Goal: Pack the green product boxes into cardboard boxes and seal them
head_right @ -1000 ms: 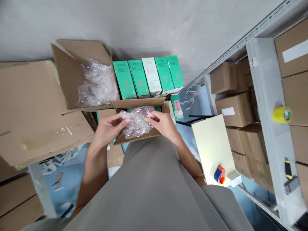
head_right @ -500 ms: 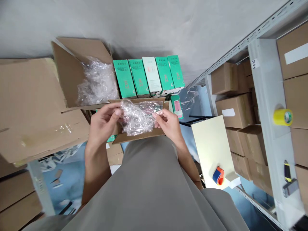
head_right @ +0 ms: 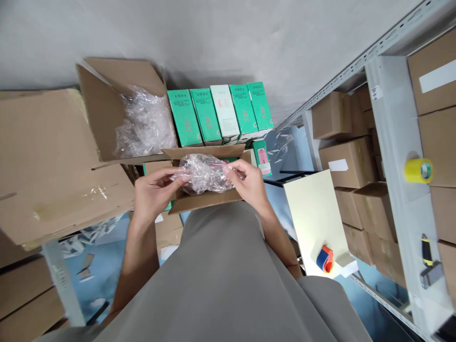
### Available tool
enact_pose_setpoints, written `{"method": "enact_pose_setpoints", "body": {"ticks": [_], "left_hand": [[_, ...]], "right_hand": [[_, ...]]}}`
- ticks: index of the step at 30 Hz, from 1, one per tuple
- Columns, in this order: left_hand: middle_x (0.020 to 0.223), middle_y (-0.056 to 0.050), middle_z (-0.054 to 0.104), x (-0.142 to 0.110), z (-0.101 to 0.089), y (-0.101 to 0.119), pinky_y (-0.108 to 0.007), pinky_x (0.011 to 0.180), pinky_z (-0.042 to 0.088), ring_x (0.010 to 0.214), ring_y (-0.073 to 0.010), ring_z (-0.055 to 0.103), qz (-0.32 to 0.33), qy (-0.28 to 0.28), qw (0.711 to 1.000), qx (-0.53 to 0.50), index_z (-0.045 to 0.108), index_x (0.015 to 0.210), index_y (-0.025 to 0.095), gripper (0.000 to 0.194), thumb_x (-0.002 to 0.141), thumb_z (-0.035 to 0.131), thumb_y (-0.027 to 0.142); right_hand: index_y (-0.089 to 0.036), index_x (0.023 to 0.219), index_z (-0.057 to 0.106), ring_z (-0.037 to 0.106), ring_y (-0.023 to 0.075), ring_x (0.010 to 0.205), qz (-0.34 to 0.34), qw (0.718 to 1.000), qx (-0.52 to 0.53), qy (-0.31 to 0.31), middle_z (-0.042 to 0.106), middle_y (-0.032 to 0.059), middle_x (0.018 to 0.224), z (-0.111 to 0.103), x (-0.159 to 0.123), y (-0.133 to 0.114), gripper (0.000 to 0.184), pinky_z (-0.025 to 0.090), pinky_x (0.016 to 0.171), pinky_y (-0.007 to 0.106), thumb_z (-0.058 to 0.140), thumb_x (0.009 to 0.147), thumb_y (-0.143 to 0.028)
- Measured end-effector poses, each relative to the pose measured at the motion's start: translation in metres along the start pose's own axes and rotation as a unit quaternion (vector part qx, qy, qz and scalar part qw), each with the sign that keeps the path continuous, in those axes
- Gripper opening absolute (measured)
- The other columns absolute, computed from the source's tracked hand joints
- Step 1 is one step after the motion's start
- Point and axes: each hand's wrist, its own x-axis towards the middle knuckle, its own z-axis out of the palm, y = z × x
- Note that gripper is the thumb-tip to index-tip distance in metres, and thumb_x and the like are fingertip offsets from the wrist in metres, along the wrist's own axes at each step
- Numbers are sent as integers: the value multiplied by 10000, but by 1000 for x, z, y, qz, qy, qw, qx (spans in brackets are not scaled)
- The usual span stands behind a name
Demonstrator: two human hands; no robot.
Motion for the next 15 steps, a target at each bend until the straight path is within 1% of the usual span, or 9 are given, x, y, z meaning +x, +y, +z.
{"method": "enact_pose_setpoints", "body": {"ticks": [1, 3, 4, 6, 8, 10, 12, 13, 15], "left_hand": [[1035, -78, 875, 1, -2, 1, -367, 790, 685, 825, -227, 794, 6, 22, 1000, 0, 883, 1051, 214, 467, 924, 884, 664], [1126, -74, 882, 1, -6, 4, -409, 890, 701, 953, -255, 826, 32, 46, 998, 8, 899, 1079, 244, 379, 992, 837, 608], [1171, -69, 881, 2, -8, 5, -430, 960, 696, 1047, -271, 830, 49, 51, 997, 18, 903, 1089, 263, 333, 1020, 815, 576], [1235, -61, 873, 3, -13, 3, -461, 1092, 656, 1204, -287, 809, 77, 42, 995, 47, 903, 1099, 287, 271, 1060, 777, 523], [1262, -67, 865, 5, -18, -2, -470, 1160, 613, 1254, -289, 790, 87, 18, 992, 87, 896, 1103, 281, 271, 1090, 729, 495], [1250, -89, 861, 6, -23, -9, -475, 1160, 599, 1224, -298, 787, 77, -5, 988, 136, 883, 1116, 252, 320, 1112, 665, 486], [1210, -117, 857, 7, -27, -15, -495, 1136, 599, 1180, -320, 786, 61, -37, 980, 186, 869, 1150, 220, 380, 1115, 611, 497], [1214, -128, 854, 6, -28, -16, -506, 1130, 598, 1175, -333, 784, 54, -59, 976, 201, 859, 1192, 210, 405, 1106, 605, 512], [1321, -141, 838, 4, -27, -13, -512, 1148, 592, 1235, -351, 774, 44, -115, 973, 194, 821, 1332, 209, 470, 1073, 643, 558]], "right_hand": [[-236, 992, 745, 747, 197, 741, 6, 1000, 2, 13, 800, 36, 873, -1, -1, 1, 512, 609, 711, 337, 753, 996, -748], [-244, 991, 716, 739, 191, 721, 11, 999, 0, 35, 798, 38, 859, -3, -3, 3, 530, 595, 681, 322, 730, 999, -774], [-249, 994, 706, 743, 193, 730, 11, 999, -6, 44, 800, 40, 864, -4, -5, 5, 529, 592, 678, 318, 717, 1007, -778], [-254, 999, 696, 753, 197, 754, 7, 998, -29, 59, 806, 43, 882, -8, -6, 9, 494, 591, 694, 318, 688, 1038, -747], [-256, 998, 695, 761, 202, 771, 3, 996, -73, 58, 811, 38, 882, -12, -7, 13, 402, 588, 730, 320, 668, 1077, -649], [-253, 969, 698, 760, 205, 768, 3, 989, -141, 39, 807, 28, 855, -14, -5, 16, 286, 566, 755, 317, 652, 1097, -505], [-251, 917, 701, 741, 207, 748, 7, 975, -220, 15, 796, 21, 820, -16, -3, 15, 214, 523, 755, 311, 635, 1086, -365], [-250, 902, 707, 726, 208, 739, 7, 967, -256, 6, 790, 21, 812, -16, -1, 14, 201, 500, 752, 309, 629, 1076, -314], [-249, 906, 732, 701, 215, 736, 1, 952, -306, -6, 784, 24, 811, -14, 2, 9, 191, 464, 749, 308, 628, 1064, -265]]}}
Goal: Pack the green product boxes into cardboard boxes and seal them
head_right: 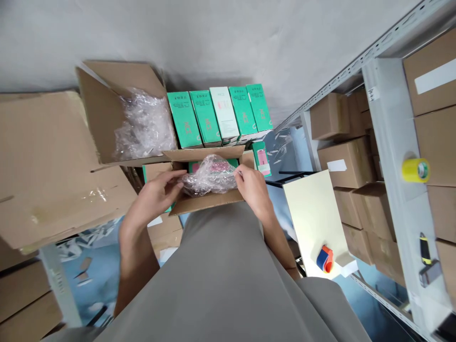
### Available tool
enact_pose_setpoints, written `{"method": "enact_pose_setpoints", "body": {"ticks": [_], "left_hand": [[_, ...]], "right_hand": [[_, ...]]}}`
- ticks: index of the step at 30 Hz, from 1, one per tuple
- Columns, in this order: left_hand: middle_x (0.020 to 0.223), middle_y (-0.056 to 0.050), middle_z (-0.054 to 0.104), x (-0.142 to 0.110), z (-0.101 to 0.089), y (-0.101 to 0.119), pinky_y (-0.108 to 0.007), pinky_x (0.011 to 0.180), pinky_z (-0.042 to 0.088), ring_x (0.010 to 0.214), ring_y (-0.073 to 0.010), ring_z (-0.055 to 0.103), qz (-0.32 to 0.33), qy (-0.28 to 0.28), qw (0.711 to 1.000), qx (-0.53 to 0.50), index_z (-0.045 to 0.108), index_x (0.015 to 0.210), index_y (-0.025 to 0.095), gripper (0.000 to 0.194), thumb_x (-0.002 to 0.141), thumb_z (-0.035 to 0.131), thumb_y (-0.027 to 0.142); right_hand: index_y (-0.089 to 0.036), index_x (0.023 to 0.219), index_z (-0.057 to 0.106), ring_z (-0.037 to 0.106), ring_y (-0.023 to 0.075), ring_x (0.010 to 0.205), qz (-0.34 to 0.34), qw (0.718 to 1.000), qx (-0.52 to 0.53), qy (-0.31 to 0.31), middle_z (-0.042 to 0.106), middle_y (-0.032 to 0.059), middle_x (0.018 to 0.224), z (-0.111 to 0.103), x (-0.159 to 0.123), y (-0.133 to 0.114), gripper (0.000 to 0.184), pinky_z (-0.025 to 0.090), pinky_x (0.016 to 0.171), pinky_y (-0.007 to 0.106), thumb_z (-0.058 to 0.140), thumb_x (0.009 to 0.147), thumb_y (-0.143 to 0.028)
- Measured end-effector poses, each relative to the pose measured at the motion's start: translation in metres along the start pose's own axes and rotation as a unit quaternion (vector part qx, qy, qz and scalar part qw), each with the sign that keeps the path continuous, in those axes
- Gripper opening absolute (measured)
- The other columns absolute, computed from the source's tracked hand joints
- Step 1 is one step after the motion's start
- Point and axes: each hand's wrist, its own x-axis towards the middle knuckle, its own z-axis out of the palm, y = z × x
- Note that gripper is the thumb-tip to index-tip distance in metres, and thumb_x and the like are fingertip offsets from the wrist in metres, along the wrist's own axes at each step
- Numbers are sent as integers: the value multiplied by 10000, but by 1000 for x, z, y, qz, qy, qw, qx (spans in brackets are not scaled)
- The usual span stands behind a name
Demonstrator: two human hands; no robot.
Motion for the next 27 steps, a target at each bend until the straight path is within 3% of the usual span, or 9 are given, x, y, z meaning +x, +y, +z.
{"method": "enact_pose_setpoints", "body": {"ticks": [3, 7, 12, 16, 20, 23, 27], "left_hand": [[1471, -132, 798, 1, 5, 18, -483, 1168, 592, 1327, -355, 760, -8, -27, 999, -46, 775, 1441, 238, 568, 1004, 761, 602], [1205, -113, 875, 12, 16, 34, -453, 1012, 642, 1102, -345, 821, -45, 55, 997, -3, 852, 1173, 236, 346, 950, 816, 497], [856, -38, 809, 19, 5, 17, -301, 712, 606, 752, -204, 747, -59, 113, 985, -117, 777, 906, 225, 144, 881, 770, 366], [845, -12, 762, 17, 1, 12, -263, 601, 553, 631, -159, 681, -68, 88, 980, -167, 741, 1043, 225, 197, 902, 769, 360], [1063, -49, 815, 16, 20, 21, -285, 691, 570, 732, -178, 730, -49, 63, 994, -76, 772, 1264, 239, 280, 1031, 669, 355], [1226, -83, 820, 18, 35, 26, -336, 840, 580, 929, -236, 778, -17, 86, 995, 47, 833, 1286, 250, 308, 1084, 607, 306], [1284, -108, 796, 24, 41, 25, -377, 926, 585, 1098, -300, 784, -5, 73, 990, 121, 868, 1283, 259, 354, 1096, 568, 246]], "right_hand": [[-253, 966, 769, 686, 219, 750, -19, 1000, -11, -3, 786, 25, 835, -1, 3, -9, 187, 436, 751, 309, 627, 1084, -280], [-262, 1002, 790, 649, 196, 699, -35, 999, 21, -16, 756, -5, 784, -6, 5, -15, 154, 417, 729, 301, 664, 1081, -305], [-264, 993, 816, 676, 206, 745, -45, 998, 32, -16, 783, 1, 815, -23, 5, -6, 193, 466, 747, 308, 663, 1083, -340], [-255, 1050, 836, 749, 258, 922, -53, 998, -39, 8, 839, 62, 1024, -28, 9, -9, 239, 550, 886, 366, 608, 1120, -282], [-224, 1407, 787, 711, 358, 1291, -94, 986, -124, 52, 761, 167, 1382, -17, 9, -25, 334, 560, 1146, 524, 578, 1147, -251], [-286, 1578, 696, 645, 362, 1429, -177, 973, -144, -30, 647, 153, 1590, -2, 8, -32, 440, 530, 1248, 552, 657, 1140, -279], [-308, 1579, 685, 691, 332, 1344, -183, 953, -198, -136, 658, 146, 1519, 24, 18, -24, 470, 600, 1157, 494, 707, 1117, -229]]}}
